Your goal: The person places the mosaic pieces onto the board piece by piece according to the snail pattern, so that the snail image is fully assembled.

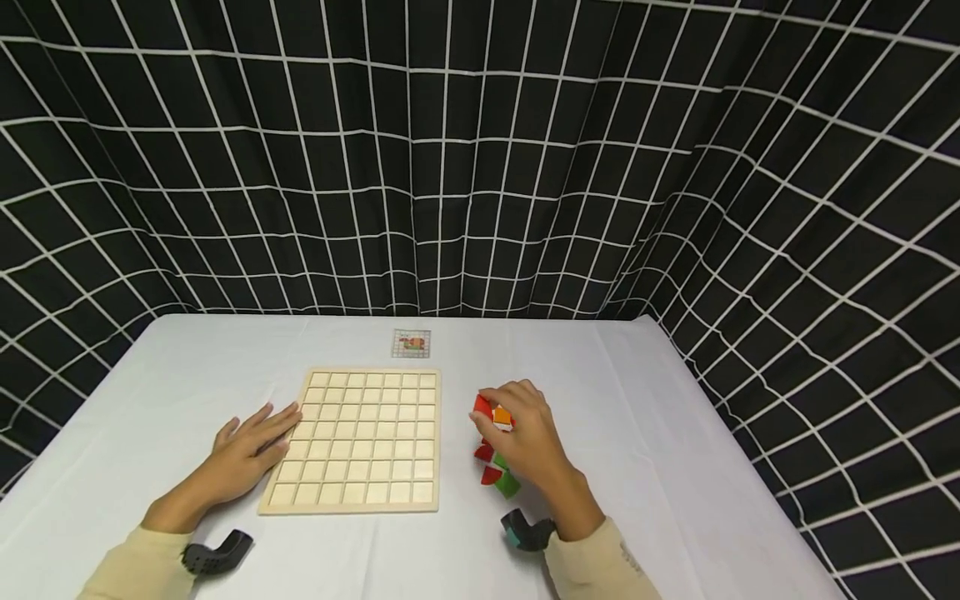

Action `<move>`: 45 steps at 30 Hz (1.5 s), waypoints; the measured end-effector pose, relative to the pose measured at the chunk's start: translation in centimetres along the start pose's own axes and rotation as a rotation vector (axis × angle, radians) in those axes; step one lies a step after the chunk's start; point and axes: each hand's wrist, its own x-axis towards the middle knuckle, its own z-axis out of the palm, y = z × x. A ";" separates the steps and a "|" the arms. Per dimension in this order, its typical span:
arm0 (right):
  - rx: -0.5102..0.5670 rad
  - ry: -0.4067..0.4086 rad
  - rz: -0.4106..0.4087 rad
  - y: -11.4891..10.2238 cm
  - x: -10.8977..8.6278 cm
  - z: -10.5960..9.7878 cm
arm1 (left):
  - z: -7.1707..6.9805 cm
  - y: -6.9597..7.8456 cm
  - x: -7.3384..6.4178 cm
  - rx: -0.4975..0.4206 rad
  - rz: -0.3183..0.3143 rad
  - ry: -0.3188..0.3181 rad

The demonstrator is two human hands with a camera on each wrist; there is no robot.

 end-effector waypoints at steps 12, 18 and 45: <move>0.059 -0.019 -0.004 -1.1 3.3 4.4 | 0.1 -0.1 0.0 -0.004 0.001 0.014; 0.073 -0.013 0.026 -1.6 4.5 6.3 | 0.2 -0.3 -0.2 -0.006 0.004 0.020; 0.005 -0.228 0.284 0.7 1.8 12.7 | 0.3 -0.6 0.0 0.003 -0.009 0.007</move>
